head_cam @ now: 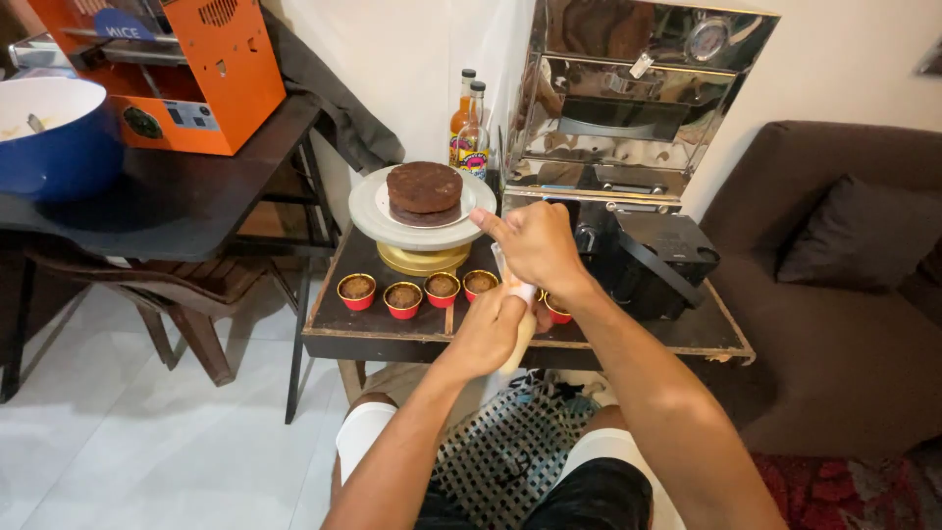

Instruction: The person fills a piping bag with frosting and then pipes the frosting onto several small cupcakes arranged on a table. The person handles the piping bag and cupcakes to apply the frosting.

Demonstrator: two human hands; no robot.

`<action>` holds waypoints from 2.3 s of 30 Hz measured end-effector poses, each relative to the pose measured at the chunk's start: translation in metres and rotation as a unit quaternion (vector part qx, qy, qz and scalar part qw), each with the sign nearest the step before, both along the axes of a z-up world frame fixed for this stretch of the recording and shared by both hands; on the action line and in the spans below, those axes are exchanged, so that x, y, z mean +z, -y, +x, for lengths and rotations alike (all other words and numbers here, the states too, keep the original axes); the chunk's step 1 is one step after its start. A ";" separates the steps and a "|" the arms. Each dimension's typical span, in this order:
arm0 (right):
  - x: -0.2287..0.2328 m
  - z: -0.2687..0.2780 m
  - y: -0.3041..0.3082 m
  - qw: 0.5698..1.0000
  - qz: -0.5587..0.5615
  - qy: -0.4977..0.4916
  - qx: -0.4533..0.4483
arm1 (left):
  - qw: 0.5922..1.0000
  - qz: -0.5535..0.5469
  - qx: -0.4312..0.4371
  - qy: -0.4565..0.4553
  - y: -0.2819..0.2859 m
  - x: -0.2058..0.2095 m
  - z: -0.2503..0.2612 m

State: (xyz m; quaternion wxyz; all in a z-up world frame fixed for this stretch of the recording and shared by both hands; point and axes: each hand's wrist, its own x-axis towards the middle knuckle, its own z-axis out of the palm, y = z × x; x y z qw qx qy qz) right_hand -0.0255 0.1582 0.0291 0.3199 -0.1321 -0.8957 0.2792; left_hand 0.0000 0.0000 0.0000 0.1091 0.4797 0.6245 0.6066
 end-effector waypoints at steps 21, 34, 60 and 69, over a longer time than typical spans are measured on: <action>0.002 -0.006 -0.004 0.999 -0.002 -0.033 -0.003 | 0.937 0.144 -0.146 0.283 -0.049 -0.058 -0.034; 0.021 0.120 0.034 0.981 0.079 -0.085 0.153 | 0.973 0.075 0.185 0.112 0.010 -0.023 0.004; 0.035 0.120 0.029 0.984 0.086 0.105 0.116 | 0.998 -0.032 0.052 -0.007 0.025 -0.038 0.004; 0.059 0.106 -0.011 0.985 -0.054 0.078 0.143 | 0.975 0.115 -0.043 0.183 0.039 -0.095 0.013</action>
